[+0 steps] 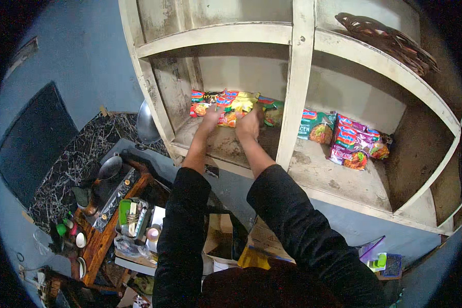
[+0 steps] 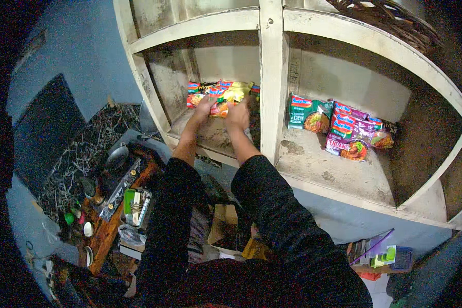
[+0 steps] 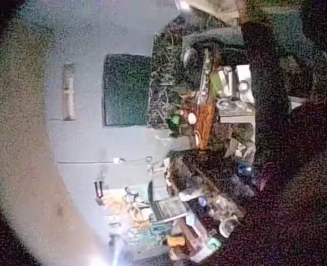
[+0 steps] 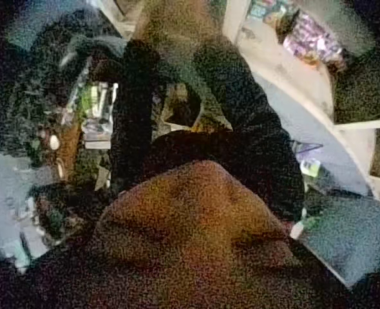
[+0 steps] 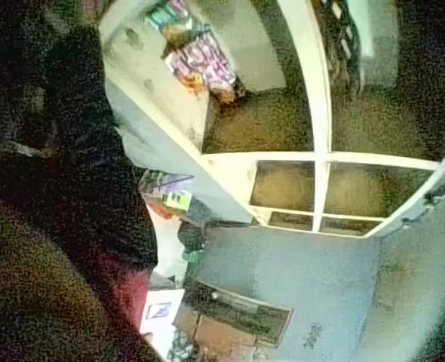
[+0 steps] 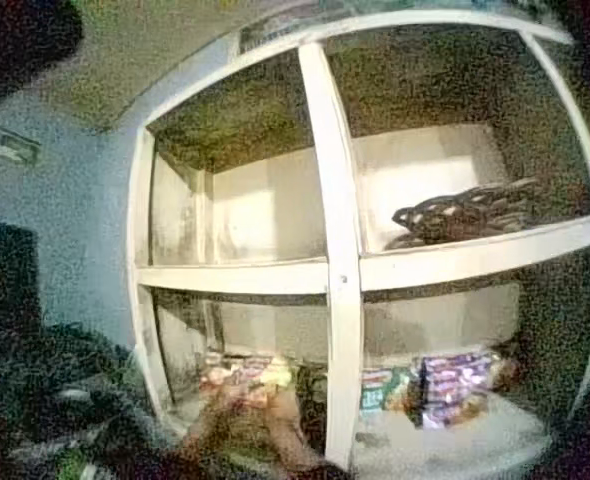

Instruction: Transferring instant noodle packets from a refrigerator to a shelf.

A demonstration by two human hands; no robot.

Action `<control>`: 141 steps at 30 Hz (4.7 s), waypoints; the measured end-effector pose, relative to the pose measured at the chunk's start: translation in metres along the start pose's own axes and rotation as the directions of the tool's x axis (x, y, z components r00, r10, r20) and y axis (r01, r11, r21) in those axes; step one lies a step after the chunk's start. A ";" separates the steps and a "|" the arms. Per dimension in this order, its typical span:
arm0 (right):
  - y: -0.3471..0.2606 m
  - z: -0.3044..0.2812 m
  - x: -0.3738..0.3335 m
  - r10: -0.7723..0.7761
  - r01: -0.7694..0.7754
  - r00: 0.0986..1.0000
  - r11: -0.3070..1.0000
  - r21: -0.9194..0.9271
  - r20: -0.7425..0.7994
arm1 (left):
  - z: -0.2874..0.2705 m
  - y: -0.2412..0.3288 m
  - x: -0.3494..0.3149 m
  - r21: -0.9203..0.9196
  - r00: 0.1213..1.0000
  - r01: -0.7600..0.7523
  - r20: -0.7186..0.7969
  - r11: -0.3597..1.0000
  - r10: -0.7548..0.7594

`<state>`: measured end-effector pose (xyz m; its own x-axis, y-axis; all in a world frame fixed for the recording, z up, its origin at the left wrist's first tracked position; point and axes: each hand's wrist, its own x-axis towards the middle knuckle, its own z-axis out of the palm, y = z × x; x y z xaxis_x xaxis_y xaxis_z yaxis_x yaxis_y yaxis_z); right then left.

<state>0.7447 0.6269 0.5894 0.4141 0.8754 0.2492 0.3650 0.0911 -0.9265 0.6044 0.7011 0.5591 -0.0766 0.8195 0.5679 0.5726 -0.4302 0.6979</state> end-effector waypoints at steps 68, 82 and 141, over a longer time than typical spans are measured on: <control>0.505 -0.158 -0.740 -0.289 0.290 0.671 0.950 0.117 0.682 | -0.066 -0.125 -0.905 0.040 0.985 -0.126 0.127 0.991 0.120; 0.303 0.390 -0.794 -0.771 0.790 0.402 0.564 0.238 0.494 | -0.415 -0.443 -0.762 0.441 0.967 0.253 -0.092 0.861 -0.238; 0.361 0.068 -0.998 -0.132 0.126 0.989 0.473 -0.872 0.071 | -0.332 -0.357 -0.951 -0.244 0.556 0.103 0.818 0.964 0.147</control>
<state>0.4061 -0.1812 -0.0126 0.3018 0.8875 0.3482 0.9519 -0.2605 -0.1612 0.2017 -0.0509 -0.0852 0.7093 0.7022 0.0622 0.3453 -0.4230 0.8377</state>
